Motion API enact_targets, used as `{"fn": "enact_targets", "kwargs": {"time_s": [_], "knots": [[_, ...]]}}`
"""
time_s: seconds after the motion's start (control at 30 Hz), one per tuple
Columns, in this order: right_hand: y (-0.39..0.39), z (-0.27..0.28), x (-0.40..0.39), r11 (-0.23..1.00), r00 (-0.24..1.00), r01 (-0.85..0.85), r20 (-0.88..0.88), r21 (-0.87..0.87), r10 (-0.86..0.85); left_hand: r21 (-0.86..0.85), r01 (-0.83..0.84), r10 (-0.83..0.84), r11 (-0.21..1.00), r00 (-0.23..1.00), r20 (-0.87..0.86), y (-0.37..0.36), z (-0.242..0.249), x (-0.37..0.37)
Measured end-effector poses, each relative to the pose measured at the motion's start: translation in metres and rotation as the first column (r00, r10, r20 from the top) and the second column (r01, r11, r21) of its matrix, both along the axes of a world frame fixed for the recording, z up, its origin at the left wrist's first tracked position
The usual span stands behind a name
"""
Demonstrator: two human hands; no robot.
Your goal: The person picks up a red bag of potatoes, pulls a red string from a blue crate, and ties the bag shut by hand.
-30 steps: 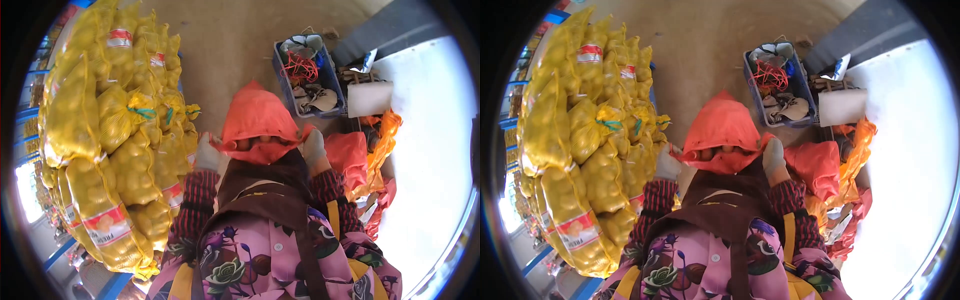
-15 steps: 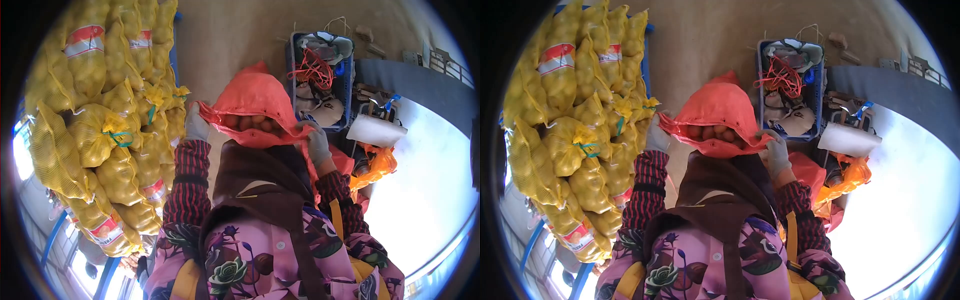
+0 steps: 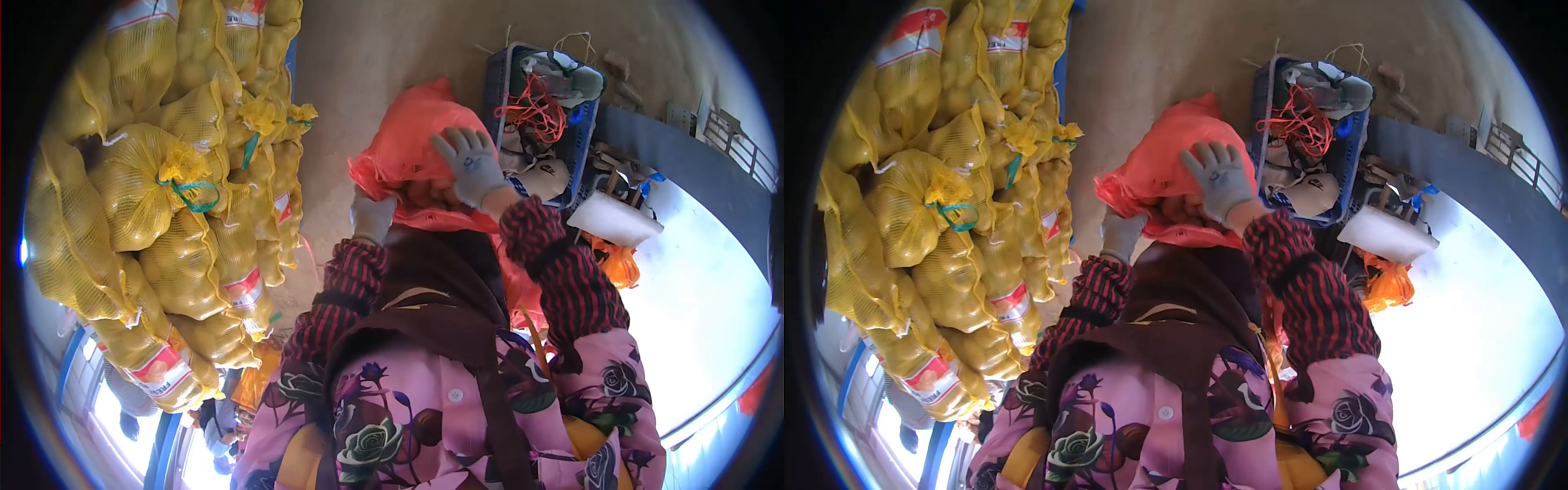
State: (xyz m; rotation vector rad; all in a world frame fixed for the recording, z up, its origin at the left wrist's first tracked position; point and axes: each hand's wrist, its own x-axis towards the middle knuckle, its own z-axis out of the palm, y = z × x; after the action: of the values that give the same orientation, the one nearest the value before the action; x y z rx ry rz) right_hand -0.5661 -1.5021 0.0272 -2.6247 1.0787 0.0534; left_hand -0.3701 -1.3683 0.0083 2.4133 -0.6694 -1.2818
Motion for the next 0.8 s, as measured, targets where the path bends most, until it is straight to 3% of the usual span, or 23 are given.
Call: {"fn": "enact_targets", "kwargs": {"time_s": [0.03, 0.07, 0.1, 0.13, 0.17, 0.27, 0.3, 0.33, 0.4, 0.43, 0.5, 0.53, 0.57, 0.6, 0.63, 0.7, 0.73, 0.8], "knots": [[-0.01, -0.008, -0.003, 0.988, 0.991, -0.101, -0.095, -0.119, 0.09, 0.002, -0.007, 0.007, 1.0, 1.0, -0.005, 0.013, 0.003, 0.008], [-0.039, 0.004, 0.004, 0.991, 0.973, 0.104, -0.215, 0.079, -0.085, 0.124, 0.406, -0.408, 0.905, 0.913, -0.012, 0.031, 0.008, 0.023], [-0.073, 0.014, 0.013, 0.917, 0.906, 0.319, -0.361, 0.24, -0.221, 0.228, 0.735, -0.743, 0.638, 0.666, -0.065, 0.046, 0.014, 0.034], [-0.095, -0.007, 0.0, 0.737, 0.755, 0.572, 0.121, 0.361, -0.645, 0.229, 0.727, -0.734, 0.648, 0.676, -0.07, 0.061, 0.019, 0.038], [-0.112, 0.001, -0.001, 0.826, 0.853, 0.431, 0.134, 0.364, -0.504, 0.22, 0.744, -0.749, 0.631, 0.658, -0.078, 0.075, 0.025, 0.042], [-0.104, -0.006, 0.015, 0.87, 0.866, 0.397, 0.194, 0.292, -0.46, 0.177, 0.781, -0.77, 0.599, 0.623, -0.14, 0.074, 0.042, 0.043], [-0.103, 0.004, 0.017, 0.794, 0.824, 0.428, 0.175, 0.432, -0.539, 0.16, 0.795, -0.77, 0.585, 0.606, -0.201, 0.066, 0.049, 0.043], [-0.099, 0.011, 0.013, 0.797, 0.826, 0.427, 0.174, 0.428, -0.536, 0.155, 0.794, -0.768, 0.588, 0.608, -0.201, 0.059, 0.053, 0.044], [-0.086, 0.029, -0.007, 0.737, 0.617, 0.407, 0.432, 0.54, -0.658, -0.152, 0.629, -0.601, 0.762, 0.775, 0.197, 0.045, 0.063, 0.044], [-0.072, 0.032, -0.022, 0.734, 0.614, 0.421, 0.427, 0.534, -0.663, -0.161, 0.636, -0.608, 0.755, 0.771, 0.191, 0.028, 0.071, 0.045], [-0.031, 0.024, -0.053, 0.547, 0.397, 0.504, 0.383, 0.669, -0.834, -0.246, 0.562, -0.53, 0.79, 0.827, 0.187, -0.012, 0.08, 0.041], [-0.006, 0.019, -0.063, 0.601, 0.502, 0.554, 0.344, 0.576, -0.793, -0.256, 0.564, -0.534, 0.785, 0.825, 0.184, -0.023, 0.073, 0.033], [0.022, 0.013, -0.074, 0.651, 0.595, 0.591, 0.287, 0.476, -0.751, -0.308, 0.571, -0.487, 0.761, 0.816, 0.311, -0.033, 0.063, 0.022], [0.051, 0.003, -0.079, 0.525, 0.559, 0.604, 0.15, 0.6, -0.815, -0.358, 0.582, -0.425, 0.73, 0.797, 0.43, -0.041, 0.052, 0.014], [0.072, -0.003, -0.077, 0.376, 0.522, 0.607, 0.005, 0.7, -0.853, -0.367, 0.589, -0.433, 0.72, 0.794, 0.426, -0.045, 0.034, 0.009], [0.091, -0.001, -0.04, 0.121, 0.317, 0.628, -0.111, 0.768, -0.942, -0.039, 0.311, -0.313, 0.95, 0.946, -0.081, -0.043, -0.008, -0.006], [0.124, -0.046, -0.021, 0.507, 0.599, 0.689, -0.013, 0.519, -0.8, -0.049, 0.321, -0.324, 0.946, 0.942, -0.083, -0.041, -0.017, -0.018], [0.107, -0.022, 0.034, 0.347, 0.532, 0.668, -0.096, 0.658, -0.842, -0.222, 0.269, -0.277, 0.937, 0.961, -0.008, -0.038, -0.025, -0.041]]}}
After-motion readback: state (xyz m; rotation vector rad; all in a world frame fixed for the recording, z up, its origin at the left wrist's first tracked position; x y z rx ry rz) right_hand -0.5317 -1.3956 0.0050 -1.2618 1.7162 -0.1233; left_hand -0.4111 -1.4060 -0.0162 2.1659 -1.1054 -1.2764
